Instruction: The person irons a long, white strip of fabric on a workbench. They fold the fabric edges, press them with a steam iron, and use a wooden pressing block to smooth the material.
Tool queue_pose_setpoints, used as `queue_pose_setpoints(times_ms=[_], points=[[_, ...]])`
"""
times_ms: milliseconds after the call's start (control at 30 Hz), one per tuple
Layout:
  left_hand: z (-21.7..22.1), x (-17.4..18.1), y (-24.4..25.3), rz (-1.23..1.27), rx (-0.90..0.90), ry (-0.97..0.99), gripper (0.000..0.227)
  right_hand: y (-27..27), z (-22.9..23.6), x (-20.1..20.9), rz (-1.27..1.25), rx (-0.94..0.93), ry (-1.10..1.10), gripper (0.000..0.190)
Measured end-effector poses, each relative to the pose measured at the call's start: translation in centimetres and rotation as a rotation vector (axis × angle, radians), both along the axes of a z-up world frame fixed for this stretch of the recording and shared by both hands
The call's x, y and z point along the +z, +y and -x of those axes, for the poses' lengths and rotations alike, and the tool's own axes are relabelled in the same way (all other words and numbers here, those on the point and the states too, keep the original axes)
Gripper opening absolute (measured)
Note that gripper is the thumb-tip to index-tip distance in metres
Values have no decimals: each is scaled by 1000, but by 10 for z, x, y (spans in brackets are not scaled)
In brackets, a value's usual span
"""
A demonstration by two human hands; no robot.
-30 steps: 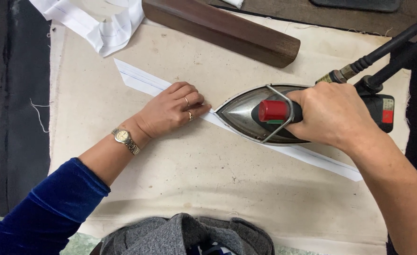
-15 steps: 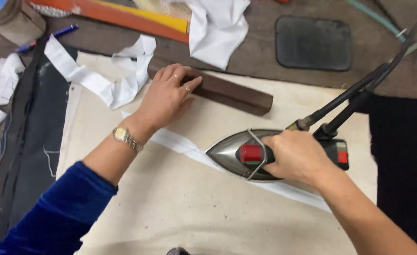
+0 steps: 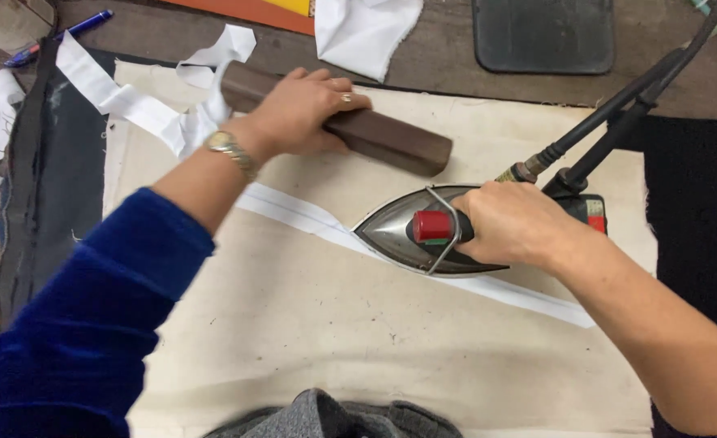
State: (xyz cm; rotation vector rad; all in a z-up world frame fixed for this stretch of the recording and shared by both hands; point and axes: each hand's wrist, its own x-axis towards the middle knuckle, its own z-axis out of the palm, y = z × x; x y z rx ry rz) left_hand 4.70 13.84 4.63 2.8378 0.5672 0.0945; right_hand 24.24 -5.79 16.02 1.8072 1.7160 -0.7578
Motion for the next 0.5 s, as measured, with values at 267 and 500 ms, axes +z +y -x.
queue_pose_setpoints(times_ms=[267, 500], points=[[95, 43, -8, 204, 69, 100, 73, 4, 4, 6, 51, -35, -1, 21], [134, 14, -17, 197, -35, 35, 61, 4, 6, 6, 108, -71, 0, 10]])
